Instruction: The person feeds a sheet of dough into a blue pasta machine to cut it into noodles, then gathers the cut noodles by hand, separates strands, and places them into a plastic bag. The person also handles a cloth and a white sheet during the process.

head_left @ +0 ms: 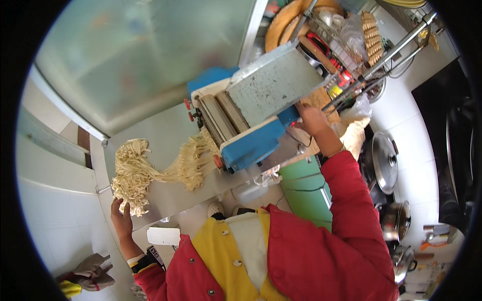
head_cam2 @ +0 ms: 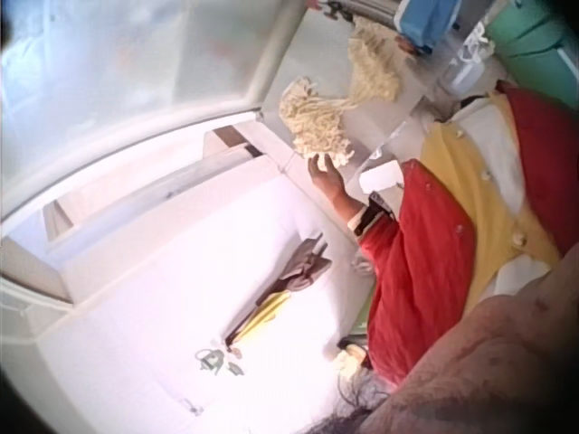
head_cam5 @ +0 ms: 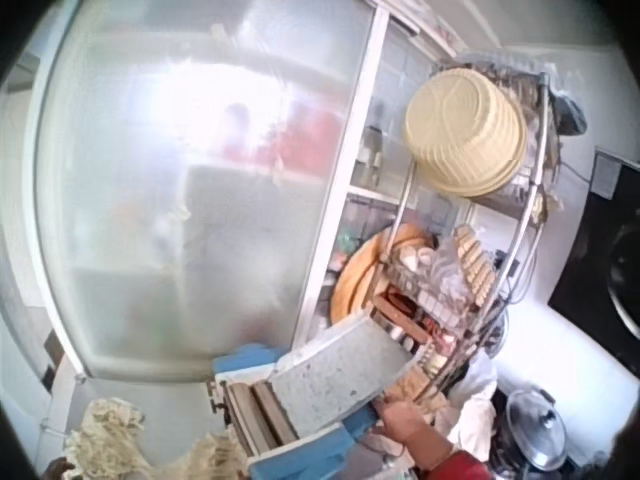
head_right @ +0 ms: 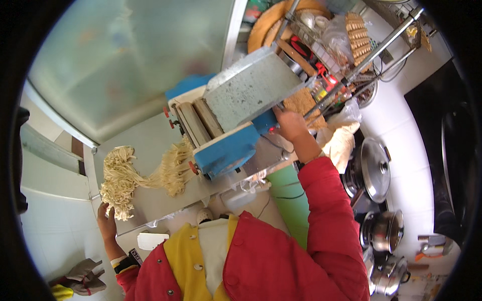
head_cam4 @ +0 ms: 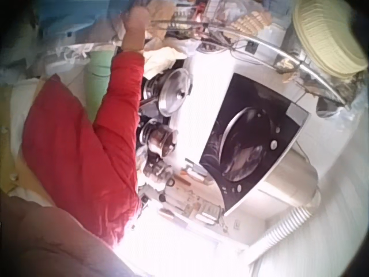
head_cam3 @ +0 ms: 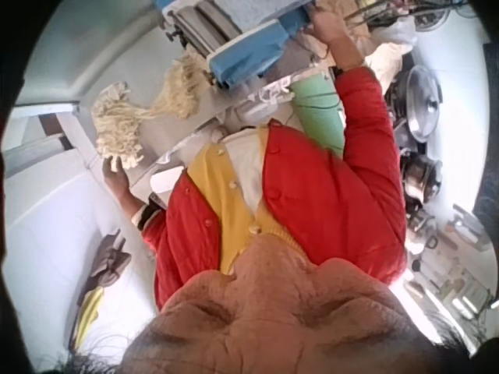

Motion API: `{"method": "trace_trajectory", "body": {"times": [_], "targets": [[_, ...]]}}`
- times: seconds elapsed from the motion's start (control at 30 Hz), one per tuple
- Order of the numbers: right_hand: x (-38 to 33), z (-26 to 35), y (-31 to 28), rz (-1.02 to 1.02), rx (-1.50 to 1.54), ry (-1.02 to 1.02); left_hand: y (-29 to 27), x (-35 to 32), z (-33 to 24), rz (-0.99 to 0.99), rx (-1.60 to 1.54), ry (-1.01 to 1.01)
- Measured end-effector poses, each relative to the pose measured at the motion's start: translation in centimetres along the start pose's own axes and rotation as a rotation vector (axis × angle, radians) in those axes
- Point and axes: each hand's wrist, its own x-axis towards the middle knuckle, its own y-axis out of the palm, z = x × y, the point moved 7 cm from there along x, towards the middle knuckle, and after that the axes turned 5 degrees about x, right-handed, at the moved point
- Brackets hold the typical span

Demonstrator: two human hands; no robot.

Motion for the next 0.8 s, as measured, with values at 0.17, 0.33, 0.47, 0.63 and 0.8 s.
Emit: {"method": "trace_trajectory", "body": {"times": [0.17, 0.33, 0.47, 0.63, 0.8], "targets": [[0.6, -0.2, 0.4, -0.007, -0.018, -0.01, 1.6, 4.4, -1.9, -0.024, -0.002, 0.186], [0.3, -0.1, 0.6, -0.036, -0.005, 0.008, 3.9, 8.0, -2.9, 0.018, -0.01, 0.213], [0.1, 0.2, 0.4, -0.071, 0.038, 0.002, 5.5, 9.9, -5.2, 0.072, -0.068, 0.232], [0.0, 0.0, 0.6, -0.084, 0.019, 0.055, 5.9, 11.2, -8.2, 0.089, 0.004, 0.288], [0.0, -0.4, 0.6, -0.098, 0.031, 0.059, 5.3, 11.5, -9.6, 0.073, -0.032, 0.319]]}}
